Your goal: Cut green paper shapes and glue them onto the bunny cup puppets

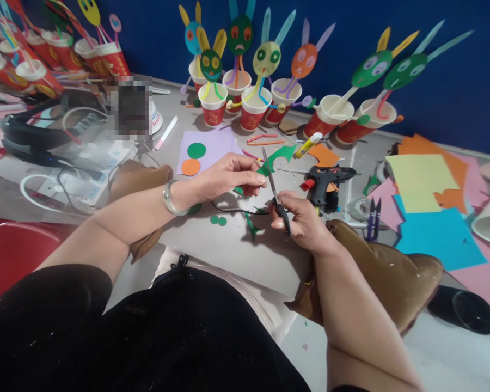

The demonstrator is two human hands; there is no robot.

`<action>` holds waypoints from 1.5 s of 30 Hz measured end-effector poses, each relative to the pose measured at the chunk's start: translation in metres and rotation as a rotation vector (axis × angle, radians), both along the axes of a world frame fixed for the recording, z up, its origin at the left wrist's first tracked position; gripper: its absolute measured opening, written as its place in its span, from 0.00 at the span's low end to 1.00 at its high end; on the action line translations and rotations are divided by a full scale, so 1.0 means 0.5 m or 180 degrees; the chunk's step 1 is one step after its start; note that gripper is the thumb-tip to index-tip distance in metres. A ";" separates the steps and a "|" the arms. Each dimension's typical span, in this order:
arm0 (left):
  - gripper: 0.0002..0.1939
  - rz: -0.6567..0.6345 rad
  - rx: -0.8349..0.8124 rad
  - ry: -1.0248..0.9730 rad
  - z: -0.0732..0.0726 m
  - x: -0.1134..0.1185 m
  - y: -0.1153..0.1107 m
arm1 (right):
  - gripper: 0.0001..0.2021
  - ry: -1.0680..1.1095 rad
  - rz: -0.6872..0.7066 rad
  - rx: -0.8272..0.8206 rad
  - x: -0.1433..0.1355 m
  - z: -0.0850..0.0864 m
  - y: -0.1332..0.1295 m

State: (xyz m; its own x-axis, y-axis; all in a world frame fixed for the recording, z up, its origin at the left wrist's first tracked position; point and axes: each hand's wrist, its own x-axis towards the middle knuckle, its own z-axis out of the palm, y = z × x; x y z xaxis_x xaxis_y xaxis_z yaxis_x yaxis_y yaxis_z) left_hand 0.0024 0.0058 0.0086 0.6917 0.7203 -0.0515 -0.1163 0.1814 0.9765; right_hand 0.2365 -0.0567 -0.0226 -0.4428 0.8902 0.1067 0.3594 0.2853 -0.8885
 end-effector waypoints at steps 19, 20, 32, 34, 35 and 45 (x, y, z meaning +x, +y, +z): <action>0.20 0.0049 0.0160 -0.0038 0.004 -0.007 0.010 | 0.38 0.0021 -0.0019 -0.0131 -0.003 0.005 -0.002; 0.21 0.0051 0.0181 -0.0062 0.002 -0.008 0.010 | 0.38 0.0028 -0.0023 -0.0133 -0.003 0.004 -0.001; 0.25 0.0327 0.0262 -0.0122 -0.009 -0.001 0.012 | 0.38 0.0031 -0.0086 -0.0143 -0.011 0.003 0.000; 0.23 0.0353 0.0309 -0.0060 -0.011 -0.001 0.014 | 0.38 0.0019 -0.0058 -0.0134 -0.013 0.004 -0.001; 0.23 0.0354 0.0339 -0.0050 -0.012 -0.002 0.016 | 0.37 0.0024 -0.0047 -0.0120 -0.013 0.004 -0.001; 0.22 0.0270 0.0529 -0.0063 -0.017 -0.007 0.022 | 0.38 -0.0033 -0.0050 -0.0106 -0.013 0.000 0.000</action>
State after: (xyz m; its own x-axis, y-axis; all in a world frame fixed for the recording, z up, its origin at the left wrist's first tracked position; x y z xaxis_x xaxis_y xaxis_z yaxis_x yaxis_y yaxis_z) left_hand -0.0012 0.0168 0.0001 0.6280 0.7735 0.0861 -0.1436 0.0065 0.9896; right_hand 0.2299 -0.0569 -0.0225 -0.4297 0.9001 0.0724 0.3728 0.2498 -0.8937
